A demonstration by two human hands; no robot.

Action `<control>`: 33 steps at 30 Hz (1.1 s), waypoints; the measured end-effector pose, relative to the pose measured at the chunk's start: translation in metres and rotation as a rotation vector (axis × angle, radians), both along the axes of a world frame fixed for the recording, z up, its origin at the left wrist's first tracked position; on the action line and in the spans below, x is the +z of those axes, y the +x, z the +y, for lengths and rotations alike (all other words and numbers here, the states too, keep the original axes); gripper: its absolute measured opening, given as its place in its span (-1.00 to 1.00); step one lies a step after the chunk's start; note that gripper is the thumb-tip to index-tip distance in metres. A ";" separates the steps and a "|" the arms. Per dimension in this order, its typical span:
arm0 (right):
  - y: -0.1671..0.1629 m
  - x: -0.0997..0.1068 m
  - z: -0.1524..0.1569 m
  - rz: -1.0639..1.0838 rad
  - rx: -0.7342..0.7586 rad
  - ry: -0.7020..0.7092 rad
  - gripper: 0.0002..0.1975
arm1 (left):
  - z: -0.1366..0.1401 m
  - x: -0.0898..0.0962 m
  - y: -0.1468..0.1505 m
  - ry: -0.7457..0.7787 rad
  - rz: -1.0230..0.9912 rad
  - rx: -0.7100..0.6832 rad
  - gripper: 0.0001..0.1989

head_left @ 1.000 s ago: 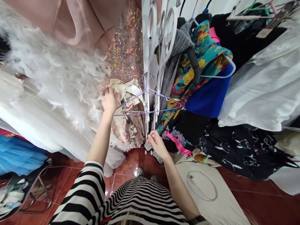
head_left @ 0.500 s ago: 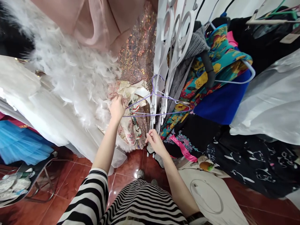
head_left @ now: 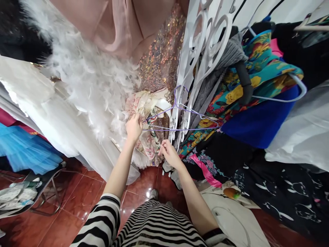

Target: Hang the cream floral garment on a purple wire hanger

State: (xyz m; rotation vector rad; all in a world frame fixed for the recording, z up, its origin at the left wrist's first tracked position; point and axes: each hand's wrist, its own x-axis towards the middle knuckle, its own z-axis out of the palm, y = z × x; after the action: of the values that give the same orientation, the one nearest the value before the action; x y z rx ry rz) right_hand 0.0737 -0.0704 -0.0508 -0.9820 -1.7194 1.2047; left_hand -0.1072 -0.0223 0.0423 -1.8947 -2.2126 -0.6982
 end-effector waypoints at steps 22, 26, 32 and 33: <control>-0.053 0.065 0.129 0.013 -0.191 0.265 -0.32 | -0.036 -0.061 0.001 0.065 -0.075 -0.182 -0.79; -0.068 0.069 0.129 0.037 -0.258 0.261 -0.34 | -0.039 -0.067 0.000 0.068 -0.047 -0.213 -0.80; -0.072 0.062 0.136 0.029 -0.293 0.262 -0.61 | -0.045 -0.076 0.000 -0.009 -0.019 -0.268 -0.83; -0.071 0.060 0.136 0.028 -0.296 0.275 -0.68 | -0.046 -0.077 0.000 -0.012 -0.023 -0.274 -0.83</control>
State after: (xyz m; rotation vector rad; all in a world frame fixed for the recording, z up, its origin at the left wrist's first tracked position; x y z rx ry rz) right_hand 0.0029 0.0659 0.0095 -1.0027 -1.5992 0.7656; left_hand -0.1075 -0.0681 -0.0344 -2.2323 -1.9922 -0.7504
